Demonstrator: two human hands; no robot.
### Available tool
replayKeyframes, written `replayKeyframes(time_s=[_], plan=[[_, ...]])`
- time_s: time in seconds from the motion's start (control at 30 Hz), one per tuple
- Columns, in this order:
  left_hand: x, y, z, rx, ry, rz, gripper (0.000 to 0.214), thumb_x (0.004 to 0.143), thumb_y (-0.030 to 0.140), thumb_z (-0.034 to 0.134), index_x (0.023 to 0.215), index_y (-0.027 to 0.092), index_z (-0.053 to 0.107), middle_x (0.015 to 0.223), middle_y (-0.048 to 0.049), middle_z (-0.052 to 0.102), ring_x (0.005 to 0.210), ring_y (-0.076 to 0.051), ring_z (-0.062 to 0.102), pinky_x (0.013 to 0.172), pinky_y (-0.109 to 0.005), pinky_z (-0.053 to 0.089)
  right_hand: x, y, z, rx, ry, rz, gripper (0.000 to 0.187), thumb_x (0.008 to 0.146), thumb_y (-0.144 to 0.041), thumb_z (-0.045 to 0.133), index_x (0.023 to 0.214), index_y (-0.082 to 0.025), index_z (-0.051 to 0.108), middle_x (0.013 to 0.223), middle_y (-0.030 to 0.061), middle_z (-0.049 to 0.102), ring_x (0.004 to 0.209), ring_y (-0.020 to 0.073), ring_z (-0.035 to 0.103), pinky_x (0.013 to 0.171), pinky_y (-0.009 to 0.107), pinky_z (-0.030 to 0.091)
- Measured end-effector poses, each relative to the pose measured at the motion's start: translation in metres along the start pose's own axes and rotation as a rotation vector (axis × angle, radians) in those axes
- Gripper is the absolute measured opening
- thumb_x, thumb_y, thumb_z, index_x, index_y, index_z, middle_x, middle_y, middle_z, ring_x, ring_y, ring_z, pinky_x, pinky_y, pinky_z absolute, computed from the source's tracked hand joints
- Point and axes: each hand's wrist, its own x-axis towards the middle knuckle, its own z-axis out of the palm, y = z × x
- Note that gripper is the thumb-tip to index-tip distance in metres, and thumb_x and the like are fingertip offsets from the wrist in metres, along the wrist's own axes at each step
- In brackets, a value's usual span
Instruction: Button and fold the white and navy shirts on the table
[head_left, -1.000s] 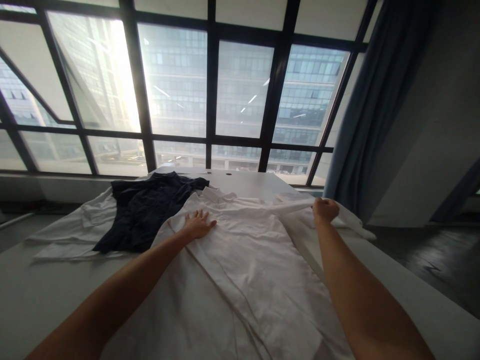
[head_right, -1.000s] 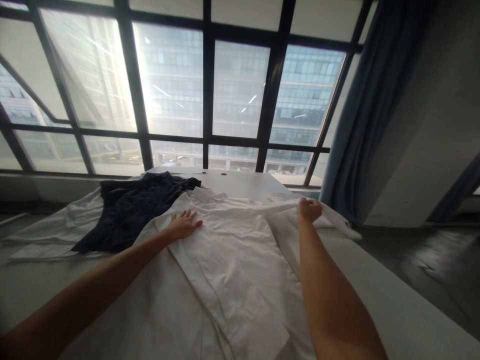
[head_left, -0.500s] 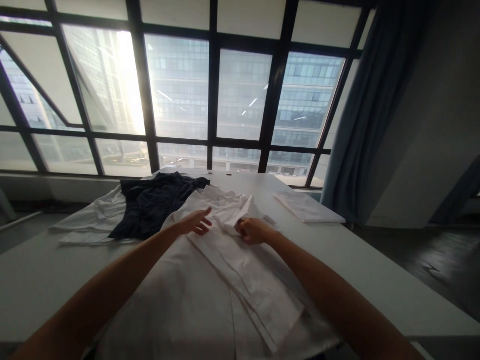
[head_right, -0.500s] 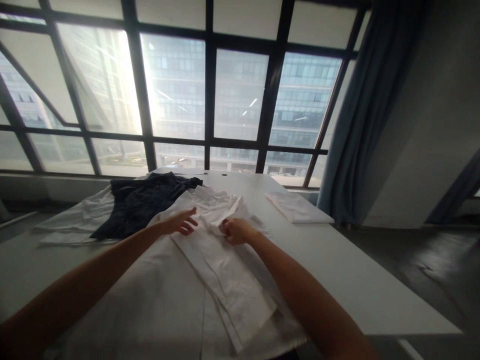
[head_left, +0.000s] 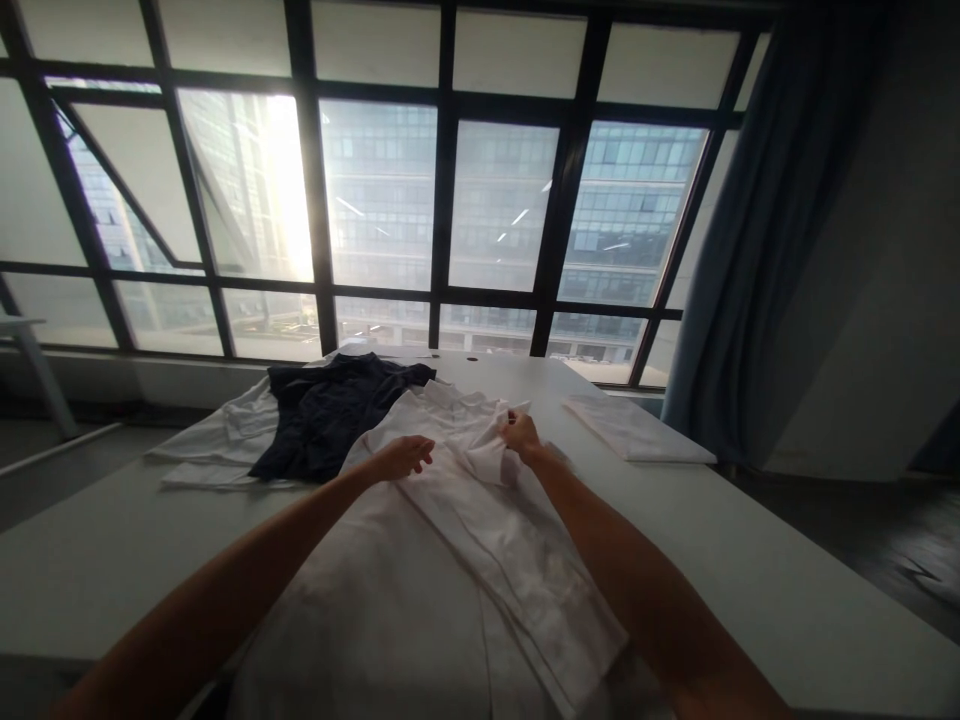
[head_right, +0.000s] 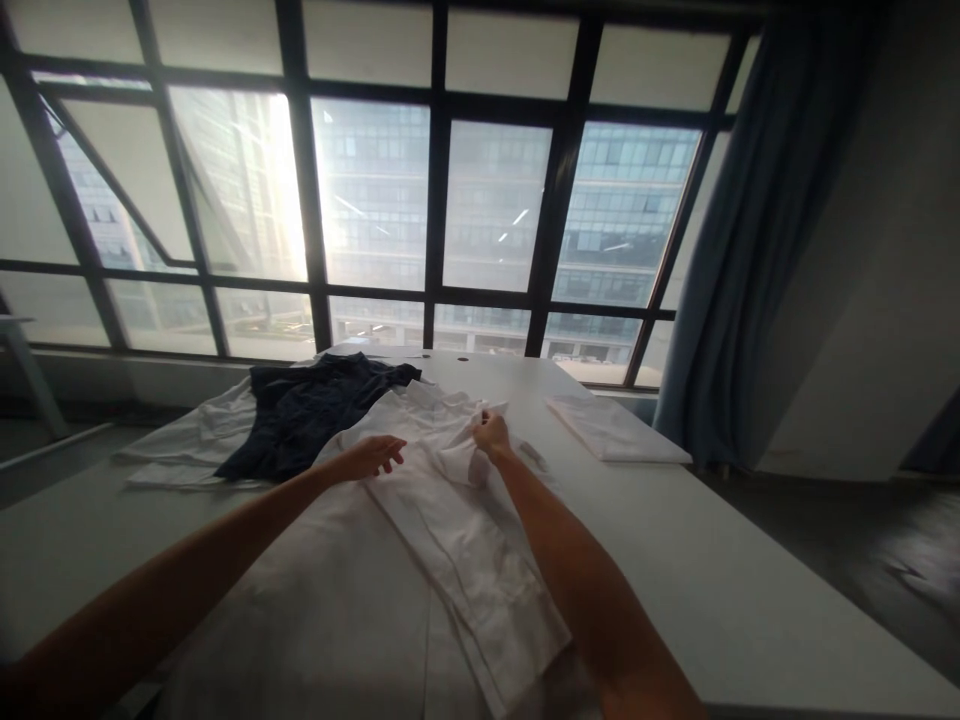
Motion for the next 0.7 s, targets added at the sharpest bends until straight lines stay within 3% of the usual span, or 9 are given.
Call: replayKeyframes(time_s=[0.07,0.1,0.17,0.27,0.33,0.4,0.5,0.57,0.7], plan=[[-0.011,-0.001,-0.013,-0.153,-0.003,-0.09,0.086,0.077,0.082,0.04,0.123,0.011,0.056,0.103,-0.0176,0.07,0.07,-0.02,0.066,0.052,-0.024,0.045,-0.019,-0.017,0.003,-0.076,0.024,-0.286,0.016,0.081,-0.022,0.054,0.093,-0.017,0.063,0.092,0.0068,0.069,0.085,0.0184,0.063,0.074,0.028,0.053],[-0.017,0.0,-0.02,-0.236,-0.018,-0.135,0.09,0.078,0.084,0.034,0.127,0.011,0.053,0.104,-0.0183,0.07,0.072,-0.021,0.067,0.053,-0.024,0.046,-0.032,-0.025,0.004,-0.114,-0.04,-0.452,0.017,0.081,-0.021,0.054,0.094,-0.017,0.064,0.094,0.0071,0.069,0.086,0.0191,0.063,0.077,0.03,0.052],[-0.031,0.002,-0.035,-0.355,-0.065,-0.212,0.095,0.077,0.087,0.027,0.131,0.012,0.049,0.103,-0.0187,0.071,0.076,-0.023,0.068,0.055,-0.026,0.048,-0.059,-0.041,0.003,-0.151,-0.364,-0.706,0.017,0.082,-0.025,0.058,0.093,-0.018,0.068,0.098,0.0074,0.071,0.087,0.02,0.064,0.082,0.033,0.052],[-0.049,0.008,-0.051,-0.348,-0.171,-0.326,0.097,0.073,0.09,0.028,0.13,0.014,0.051,0.096,-0.0166,0.071,0.077,-0.026,0.069,0.056,-0.028,0.05,-0.089,-0.052,-0.002,-0.134,-0.875,-0.806,0.026,0.079,-0.038,0.07,0.098,-0.02,0.072,0.105,0.0068,0.072,0.096,0.0208,0.065,0.089,0.036,0.05],[-0.057,0.011,-0.053,-0.283,-0.242,-0.362,0.094,0.071,0.089,0.037,0.128,0.016,0.053,0.091,-0.0137,0.071,0.075,-0.026,0.069,0.056,-0.029,0.052,-0.09,-0.05,-0.007,-0.137,-0.972,-0.739,0.039,0.078,-0.049,0.071,0.104,-0.021,0.072,0.11,0.0062,0.071,0.101,0.0211,0.065,0.091,0.036,0.05],[-0.06,0.013,-0.049,-0.176,-0.302,-0.349,0.086,0.068,0.08,0.057,0.127,0.017,0.054,0.091,-0.0102,0.07,0.074,-0.024,0.068,0.058,-0.029,0.053,-0.076,-0.041,-0.012,-0.198,-0.863,-0.653,0.043,0.081,-0.055,0.065,0.105,-0.019,0.073,0.106,0.0067,0.073,0.096,0.0211,0.067,0.087,0.034,0.052],[-0.059,0.012,-0.036,-0.012,-0.333,-0.299,0.083,0.058,0.049,0.084,0.128,0.019,0.052,0.089,-0.0039,0.067,0.072,-0.019,0.066,0.06,-0.027,0.055,-0.041,-0.018,-0.023,-0.497,-0.535,-0.505,0.037,0.086,-0.049,0.061,0.099,-0.017,0.075,0.1,0.0089,0.074,0.09,0.0227,0.069,0.085,0.034,0.052],[-0.058,0.011,-0.031,0.034,-0.351,-0.286,0.092,0.054,0.031,0.085,0.136,0.02,0.044,0.085,0.0007,0.063,0.068,-0.017,0.065,0.061,-0.028,0.056,-0.019,0.001,-0.032,-0.761,-0.394,-0.372,0.034,0.086,-0.043,0.061,0.108,-0.019,0.073,0.114,0.0099,0.07,0.105,0.025,0.065,0.095,0.035,0.047],[-0.067,0.016,-0.039,0.113,-0.426,-0.271,0.1,0.06,0.024,0.078,0.147,0.025,0.027,0.082,0.0035,0.062,0.064,-0.018,0.064,0.054,-0.028,0.054,0.003,0.04,-0.052,-1.0,-0.349,-0.164,0.054,0.089,-0.044,0.056,0.138,-0.024,0.053,0.149,0.0083,0.044,0.134,0.0265,0.044,0.11,0.04,0.035]])
